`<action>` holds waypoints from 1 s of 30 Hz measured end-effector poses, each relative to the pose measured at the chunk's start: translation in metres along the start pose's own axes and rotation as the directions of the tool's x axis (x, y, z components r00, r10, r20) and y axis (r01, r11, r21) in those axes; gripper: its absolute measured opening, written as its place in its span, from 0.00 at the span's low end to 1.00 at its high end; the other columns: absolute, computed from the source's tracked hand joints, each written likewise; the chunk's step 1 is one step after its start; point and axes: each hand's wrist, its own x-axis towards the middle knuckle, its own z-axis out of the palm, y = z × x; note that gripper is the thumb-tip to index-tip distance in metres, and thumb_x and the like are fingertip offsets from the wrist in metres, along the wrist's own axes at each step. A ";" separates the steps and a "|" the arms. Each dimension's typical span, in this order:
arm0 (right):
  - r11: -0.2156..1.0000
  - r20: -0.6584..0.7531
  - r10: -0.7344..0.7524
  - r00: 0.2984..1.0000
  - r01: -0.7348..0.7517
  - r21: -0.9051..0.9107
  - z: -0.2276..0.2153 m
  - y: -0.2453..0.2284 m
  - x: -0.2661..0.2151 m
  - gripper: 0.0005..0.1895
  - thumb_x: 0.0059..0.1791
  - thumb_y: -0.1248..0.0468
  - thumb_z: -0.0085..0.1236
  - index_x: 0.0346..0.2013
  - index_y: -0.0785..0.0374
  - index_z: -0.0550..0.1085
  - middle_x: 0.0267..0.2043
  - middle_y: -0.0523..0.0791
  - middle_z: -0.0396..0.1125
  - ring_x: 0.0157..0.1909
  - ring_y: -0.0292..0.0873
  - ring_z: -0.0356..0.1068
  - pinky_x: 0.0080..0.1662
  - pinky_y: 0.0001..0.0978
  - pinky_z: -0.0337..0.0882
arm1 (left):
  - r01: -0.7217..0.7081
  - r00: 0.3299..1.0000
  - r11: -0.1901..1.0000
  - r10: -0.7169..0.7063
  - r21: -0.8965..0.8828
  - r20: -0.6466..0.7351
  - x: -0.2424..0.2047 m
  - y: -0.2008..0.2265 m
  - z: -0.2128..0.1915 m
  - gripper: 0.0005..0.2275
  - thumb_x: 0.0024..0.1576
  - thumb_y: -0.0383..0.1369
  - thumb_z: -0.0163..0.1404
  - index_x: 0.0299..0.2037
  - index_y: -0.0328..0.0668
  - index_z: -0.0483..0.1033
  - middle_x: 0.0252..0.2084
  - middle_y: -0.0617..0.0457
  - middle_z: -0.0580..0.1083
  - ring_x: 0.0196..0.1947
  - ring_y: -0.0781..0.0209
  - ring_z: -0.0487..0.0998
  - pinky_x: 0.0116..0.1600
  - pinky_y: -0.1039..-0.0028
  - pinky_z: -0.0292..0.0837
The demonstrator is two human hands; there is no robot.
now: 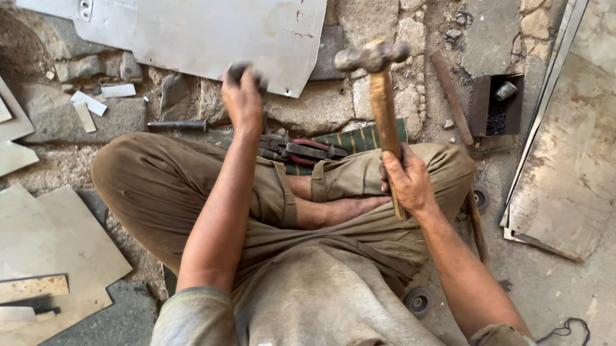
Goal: The person sits cross-legged on the floor and uses a hammer and a metal punch to repeatedly strike a large metal sheet. They adjust the sheet's position and continue hammering along its edges and surface.
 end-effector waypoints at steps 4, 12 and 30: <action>0.998 0.022 0.045 0.999 -0.046 0.041 0.020 0.012 0.018 0.22 0.56 0.46 0.50 0.46 0.64 0.69 0.26 0.40 0.66 0.23 0.33 0.67 0.26 0.27 0.70 | 0.473 0.864 0.841 -0.386 0.261 -0.322 0.013 -0.018 -0.004 0.15 0.53 0.29 0.63 0.43 0.23 0.75 0.44 0.39 0.79 0.45 0.50 0.81 0.52 0.65 0.75; 0.994 0.013 -0.095 0.995 0.095 -0.051 0.009 -0.039 0.060 0.20 0.57 0.48 0.45 0.43 0.63 0.69 0.25 0.40 0.67 0.22 0.33 0.68 0.24 0.29 0.73 | 0.227 0.958 0.912 -0.145 0.343 -0.249 0.049 -0.033 0.034 0.22 0.44 0.31 0.68 0.45 0.26 0.74 0.46 0.35 0.79 0.48 0.43 0.80 0.55 0.59 0.73; 0.873 0.092 -0.200 0.975 0.220 -0.436 -0.001 0.049 0.144 0.25 0.57 0.41 0.43 0.43 0.62 0.67 0.20 0.45 0.64 0.18 0.45 0.66 0.24 0.42 0.69 | 0.186 0.978 0.832 -0.108 0.523 -0.177 0.061 -0.057 0.059 0.35 0.50 0.35 0.66 0.61 0.25 0.59 0.54 0.30 0.73 0.55 0.38 0.76 0.59 0.56 0.71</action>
